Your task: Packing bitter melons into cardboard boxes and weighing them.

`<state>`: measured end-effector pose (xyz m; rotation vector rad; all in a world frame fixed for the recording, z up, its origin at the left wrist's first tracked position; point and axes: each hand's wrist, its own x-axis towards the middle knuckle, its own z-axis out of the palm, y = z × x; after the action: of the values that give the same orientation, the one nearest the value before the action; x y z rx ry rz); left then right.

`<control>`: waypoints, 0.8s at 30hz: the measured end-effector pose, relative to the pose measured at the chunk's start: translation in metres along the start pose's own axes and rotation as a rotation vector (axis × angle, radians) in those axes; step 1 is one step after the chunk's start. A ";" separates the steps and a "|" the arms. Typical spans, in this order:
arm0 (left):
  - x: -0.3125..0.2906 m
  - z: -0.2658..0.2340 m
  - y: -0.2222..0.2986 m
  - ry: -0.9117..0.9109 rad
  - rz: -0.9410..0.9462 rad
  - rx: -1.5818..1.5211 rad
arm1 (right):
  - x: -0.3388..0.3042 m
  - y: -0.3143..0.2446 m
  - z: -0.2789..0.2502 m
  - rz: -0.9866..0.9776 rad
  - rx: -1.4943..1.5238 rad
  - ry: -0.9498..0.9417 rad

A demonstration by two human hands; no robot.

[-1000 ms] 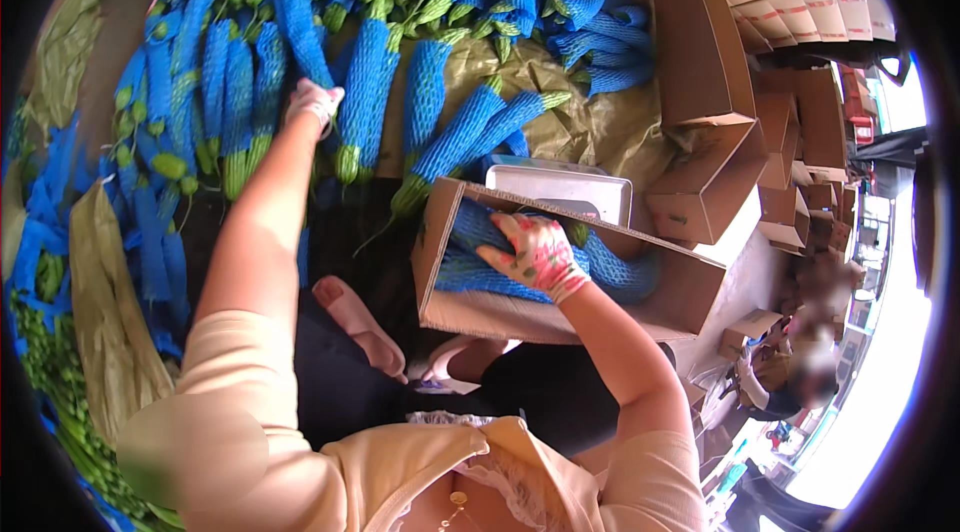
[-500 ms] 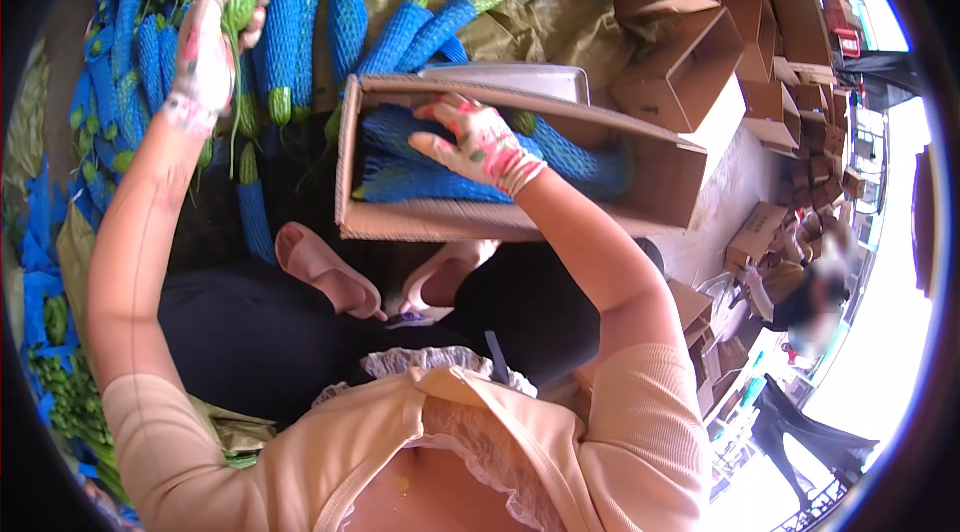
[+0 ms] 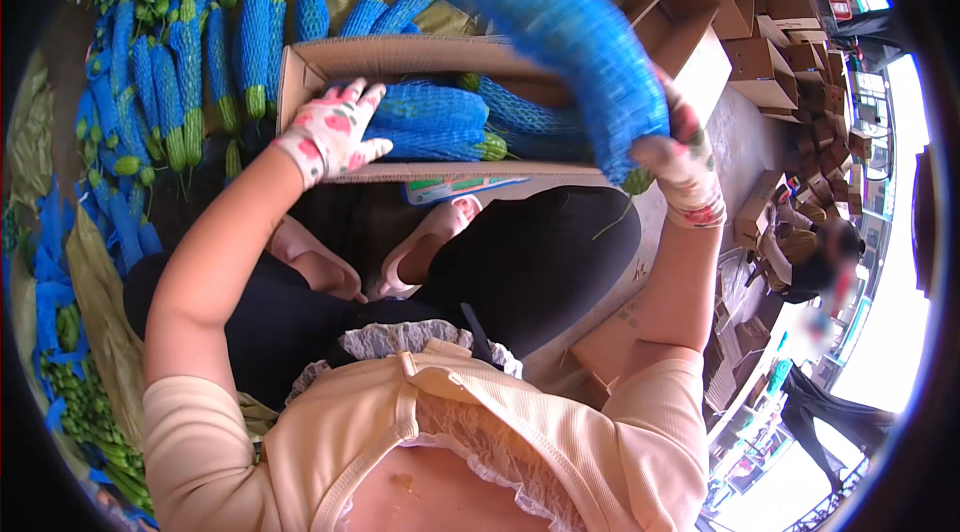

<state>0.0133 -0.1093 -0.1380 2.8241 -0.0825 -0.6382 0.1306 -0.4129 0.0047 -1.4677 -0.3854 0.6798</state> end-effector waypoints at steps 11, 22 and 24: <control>-0.013 -0.001 0.014 -0.032 -0.040 -0.095 | 0.127 0.152 0.046 -0.367 -1.422 -0.358; -0.018 0.014 0.012 0.060 -0.052 -0.054 | 0.115 0.169 0.104 -0.618 -1.371 -0.317; -0.021 -0.010 -0.002 -0.067 0.074 -0.153 | 0.116 0.176 0.101 -0.572 -1.361 -0.326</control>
<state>-0.0018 -0.1025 -0.1213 2.6401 -0.1429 -0.6916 0.1235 -0.2669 -0.1778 -2.3146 -1.6749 0.1022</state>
